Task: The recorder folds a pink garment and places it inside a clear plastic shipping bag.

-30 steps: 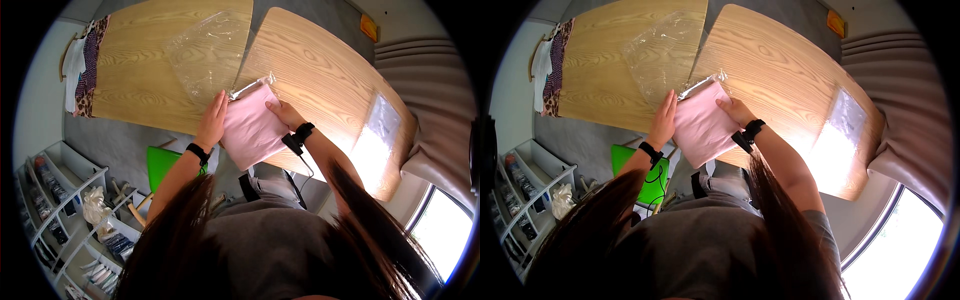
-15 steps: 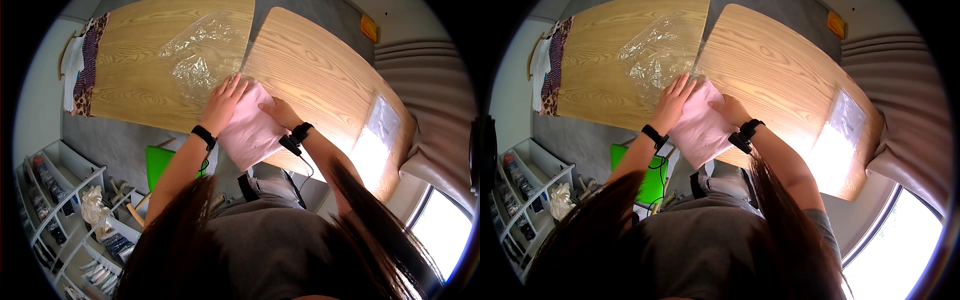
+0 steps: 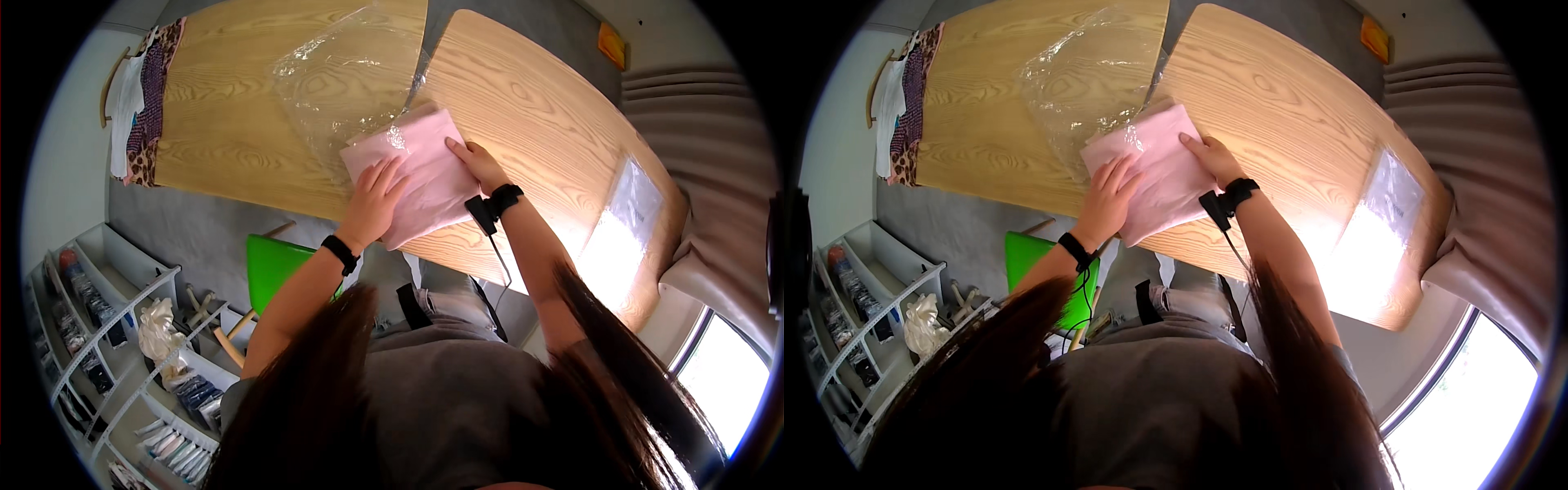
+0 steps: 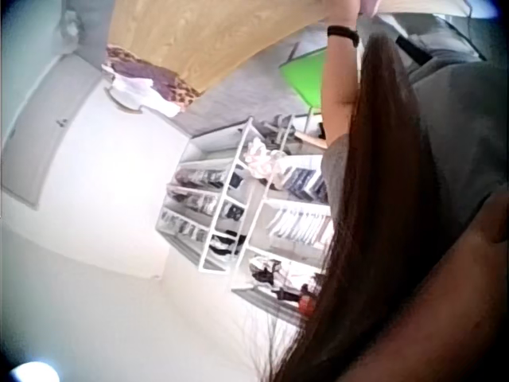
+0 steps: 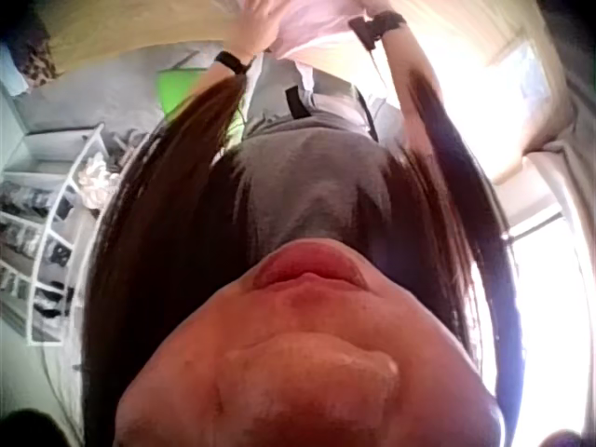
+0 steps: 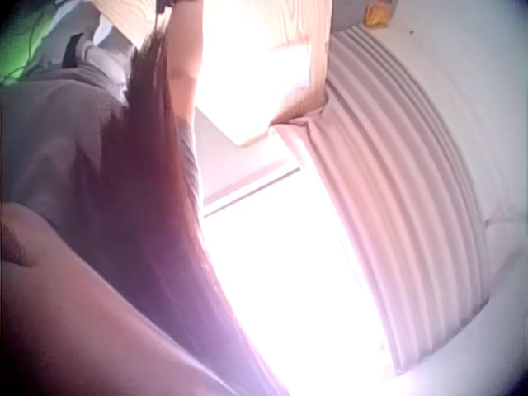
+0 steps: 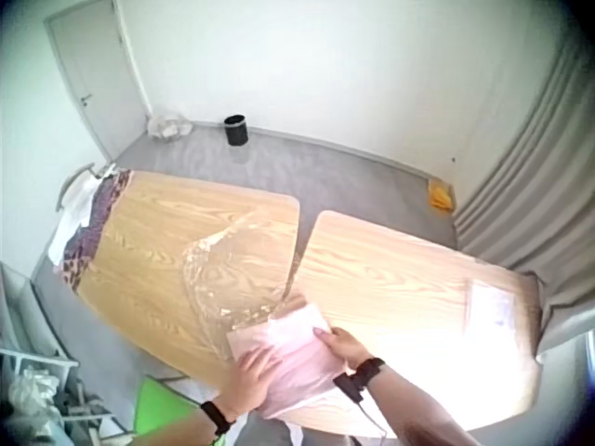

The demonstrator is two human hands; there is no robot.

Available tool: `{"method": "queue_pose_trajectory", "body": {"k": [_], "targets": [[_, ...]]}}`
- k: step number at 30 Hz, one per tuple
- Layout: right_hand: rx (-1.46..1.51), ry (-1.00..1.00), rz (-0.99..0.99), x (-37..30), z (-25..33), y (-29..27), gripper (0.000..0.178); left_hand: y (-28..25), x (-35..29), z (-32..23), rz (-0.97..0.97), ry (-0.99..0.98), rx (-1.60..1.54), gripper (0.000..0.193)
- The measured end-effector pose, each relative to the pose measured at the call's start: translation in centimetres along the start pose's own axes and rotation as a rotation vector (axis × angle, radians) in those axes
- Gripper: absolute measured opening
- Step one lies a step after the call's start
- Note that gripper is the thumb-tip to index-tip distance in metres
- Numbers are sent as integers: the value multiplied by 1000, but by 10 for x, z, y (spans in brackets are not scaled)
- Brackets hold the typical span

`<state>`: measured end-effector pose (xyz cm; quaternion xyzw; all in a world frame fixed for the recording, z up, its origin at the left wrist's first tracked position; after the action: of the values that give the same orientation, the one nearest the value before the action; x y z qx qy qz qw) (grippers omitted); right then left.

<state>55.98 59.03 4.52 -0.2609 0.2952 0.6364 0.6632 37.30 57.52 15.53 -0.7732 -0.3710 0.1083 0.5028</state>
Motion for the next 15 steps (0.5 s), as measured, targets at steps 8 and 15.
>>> {"method": "queue_pose_trajectory", "body": {"k": [8,15], "targets": [[-94,-60,265,-55,-39,4,68,-1,-88,-14,51,5,-311,22],[647,160,274,-43,-21,40,39,45,-83,-86,314,227,-484,39]]}}
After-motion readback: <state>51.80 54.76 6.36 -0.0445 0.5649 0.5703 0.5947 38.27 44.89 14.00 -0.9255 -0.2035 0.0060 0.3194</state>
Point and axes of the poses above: each hand's wrist, its own x-axis towards the middle knuckle, its own y-axis out of the palm, z = x × y, the point moved 9 cm from there along x, towards the middle knuckle, and after that the axes turned 4 degrees about -x, right-handed, at the moved point
